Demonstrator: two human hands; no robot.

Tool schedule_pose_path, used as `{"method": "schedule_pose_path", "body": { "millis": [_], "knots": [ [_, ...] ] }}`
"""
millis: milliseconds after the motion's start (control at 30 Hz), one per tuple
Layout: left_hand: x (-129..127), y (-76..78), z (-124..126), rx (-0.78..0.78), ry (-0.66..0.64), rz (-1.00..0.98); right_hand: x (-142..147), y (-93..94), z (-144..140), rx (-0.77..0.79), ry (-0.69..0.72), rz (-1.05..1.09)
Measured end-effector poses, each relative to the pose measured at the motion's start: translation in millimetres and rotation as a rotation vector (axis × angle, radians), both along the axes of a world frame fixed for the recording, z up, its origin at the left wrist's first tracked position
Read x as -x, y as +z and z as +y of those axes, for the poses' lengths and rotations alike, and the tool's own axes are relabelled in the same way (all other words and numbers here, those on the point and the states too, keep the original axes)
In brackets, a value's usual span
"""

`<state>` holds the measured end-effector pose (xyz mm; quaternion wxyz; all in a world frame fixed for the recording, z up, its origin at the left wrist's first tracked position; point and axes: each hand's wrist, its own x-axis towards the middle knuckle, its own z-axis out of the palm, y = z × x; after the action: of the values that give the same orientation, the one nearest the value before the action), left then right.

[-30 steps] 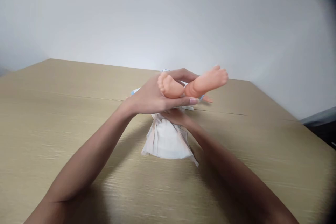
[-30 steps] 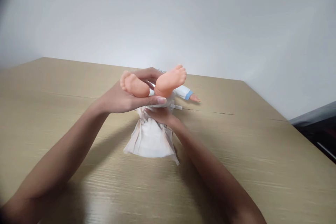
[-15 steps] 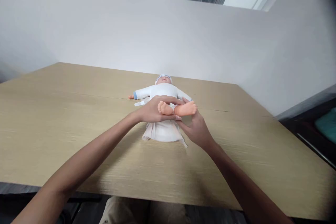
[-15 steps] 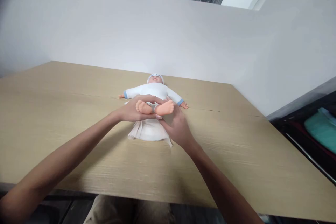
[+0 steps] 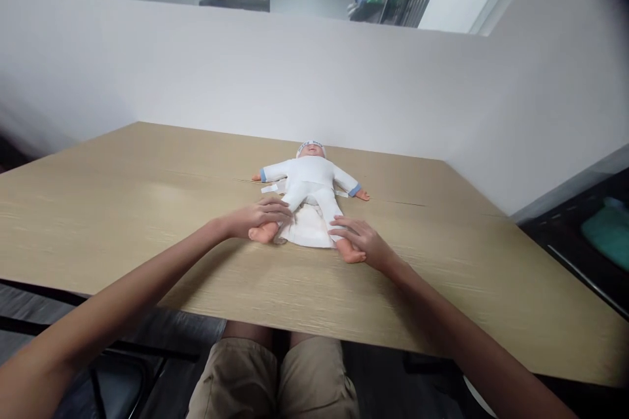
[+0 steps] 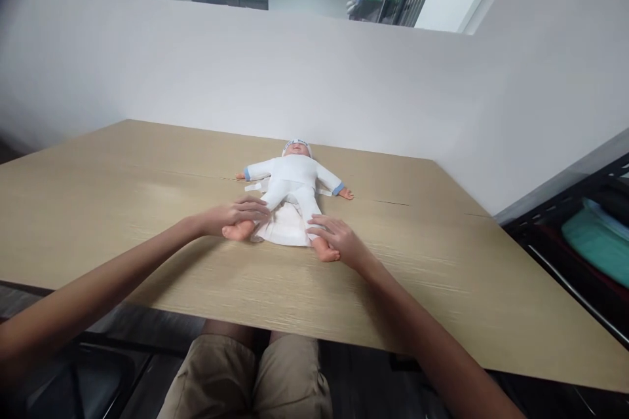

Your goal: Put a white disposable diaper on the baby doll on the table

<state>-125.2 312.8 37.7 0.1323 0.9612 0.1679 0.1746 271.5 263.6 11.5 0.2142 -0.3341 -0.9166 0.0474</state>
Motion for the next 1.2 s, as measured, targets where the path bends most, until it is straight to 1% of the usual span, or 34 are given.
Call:
{"method": "schedule_pose_path", "body": {
  "millis": [67, 133, 400, 467, 600, 667, 733, 833, 933, 1000, 1067, 1133, 1200],
  "knots": [
    [1, -11.3, 2, -0.039, 0.008, 0.038, -1, -4.3, 3, -0.032, 0.018, -0.023],
    [-1, -17.5, 3, -0.066, 0.001, 0.073, -1, -3.7, 4, -0.041, 0.029, -0.054],
    [-1, -22.9, 7, -0.105, -0.014, 0.136, -7, -5.8, 9, -0.135, 0.086, -0.117],
    [-1, -20.8, 6, -0.074, -0.010, 0.140, -11, -2.7, 12, -0.101, 0.112, -0.121],
    [-7, -10.3, -3, 0.019, 0.023, 0.110, -16, 9.7, 11, 0.066, 0.112, -0.067],
    [-14, -5.8, -12, 0.055, 0.070, 0.101, -12, 14.0, 6, 0.106, 0.081, -0.014],
    [-23, -5.4, -21, 0.063, 0.151, 0.101, -3, 14.1, -4, 0.080, 0.015, -0.002],
    [-37, -13.0, -34, 0.022, 0.297, 0.106, 17, 6.2, -19, -0.016, -0.102, -0.058],
    [-49, -22.8, -42, -0.023, 0.411, 0.125, 34, -5.7, -29, -0.090, -0.212, -0.101],
    [-54, -25.7, -42, -0.038, 0.461, 0.121, 41, -11.1, -30, -0.112, -0.278, -0.096],
    [-56, -24.4, -40, -0.028, 0.487, 0.082, 44, -12.0, -27, -0.107, -0.310, -0.062],
    [-56, -19.7, -33, 0.022, 0.508, 0.007, 45, -8.0, -20, -0.078, -0.329, -0.011],
    [-55, -12.7, -21, 0.103, 0.528, -0.084, 44, 0.3, -10, -0.025, -0.356, 0.043]
  ]
}}
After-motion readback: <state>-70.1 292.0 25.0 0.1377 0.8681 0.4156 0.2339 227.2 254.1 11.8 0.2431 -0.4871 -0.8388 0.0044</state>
